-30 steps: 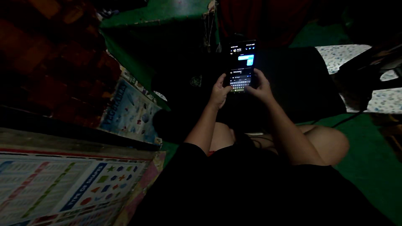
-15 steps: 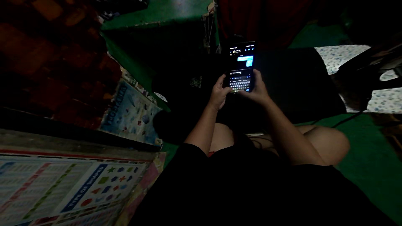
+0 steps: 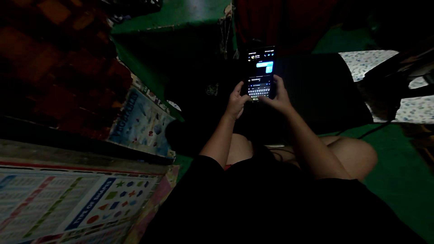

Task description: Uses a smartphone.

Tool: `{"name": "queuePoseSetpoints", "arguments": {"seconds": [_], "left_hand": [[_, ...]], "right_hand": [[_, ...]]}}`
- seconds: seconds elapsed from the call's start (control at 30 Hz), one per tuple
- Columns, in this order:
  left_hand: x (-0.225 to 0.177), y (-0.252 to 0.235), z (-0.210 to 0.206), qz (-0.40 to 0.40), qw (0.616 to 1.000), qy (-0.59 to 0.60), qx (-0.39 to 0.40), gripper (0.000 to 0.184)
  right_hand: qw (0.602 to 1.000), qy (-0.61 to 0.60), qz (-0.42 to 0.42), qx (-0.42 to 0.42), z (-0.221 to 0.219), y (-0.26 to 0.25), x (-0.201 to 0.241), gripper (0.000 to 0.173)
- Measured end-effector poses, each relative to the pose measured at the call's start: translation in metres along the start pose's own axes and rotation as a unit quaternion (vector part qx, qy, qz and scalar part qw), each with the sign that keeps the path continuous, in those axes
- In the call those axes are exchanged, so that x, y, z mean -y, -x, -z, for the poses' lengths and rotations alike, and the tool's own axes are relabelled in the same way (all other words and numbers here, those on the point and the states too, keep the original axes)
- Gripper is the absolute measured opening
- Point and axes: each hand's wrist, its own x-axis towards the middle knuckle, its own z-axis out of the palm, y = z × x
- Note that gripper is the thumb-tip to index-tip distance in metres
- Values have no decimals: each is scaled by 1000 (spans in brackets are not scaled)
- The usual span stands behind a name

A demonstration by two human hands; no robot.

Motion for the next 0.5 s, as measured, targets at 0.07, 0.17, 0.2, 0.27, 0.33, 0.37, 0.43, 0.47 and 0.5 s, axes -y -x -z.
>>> {"name": "queuePoseSetpoints", "arguments": {"seconds": [0.07, 0.17, 0.2, 0.27, 0.33, 0.37, 0.43, 0.47, 0.5], "left_hand": [[0, 0, 0, 2, 1000, 0, -2, 68], [1, 0, 0, -1, 1000, -4, 4, 67], [1, 0, 1, -2, 1000, -4, 6, 67], [2, -1, 1, -3, 1000, -2, 6, 67], [2, -1, 1, -2, 1000, -2, 3, 68], [2, -1, 1, 0, 1000, -2, 3, 68], [2, -2, 1, -1, 1000, -1, 3, 69], [2, -2, 1, -2, 1000, 0, 2, 69], [2, -3, 1, -2, 1000, 0, 1, 68]], "right_hand": [[1000, -3, 4, -1, 0, 0, -1, 83], [1000, -5, -4, -2, -1, 0, 0, 83], [1000, -2, -6, -4, -1, -1, -1, 81], [1000, 12, -11, -16, -4, -2, -2, 77], [999, 39, -21, -27, -5, -2, 1, 75], [998, 53, -28, -34, -6, -3, 3, 74], [995, 75, -39, -46, -7, -3, 5, 72], [994, 84, -44, -52, -8, -4, 5, 71], [993, 96, -44, -58, -9, -4, 5, 70]]}}
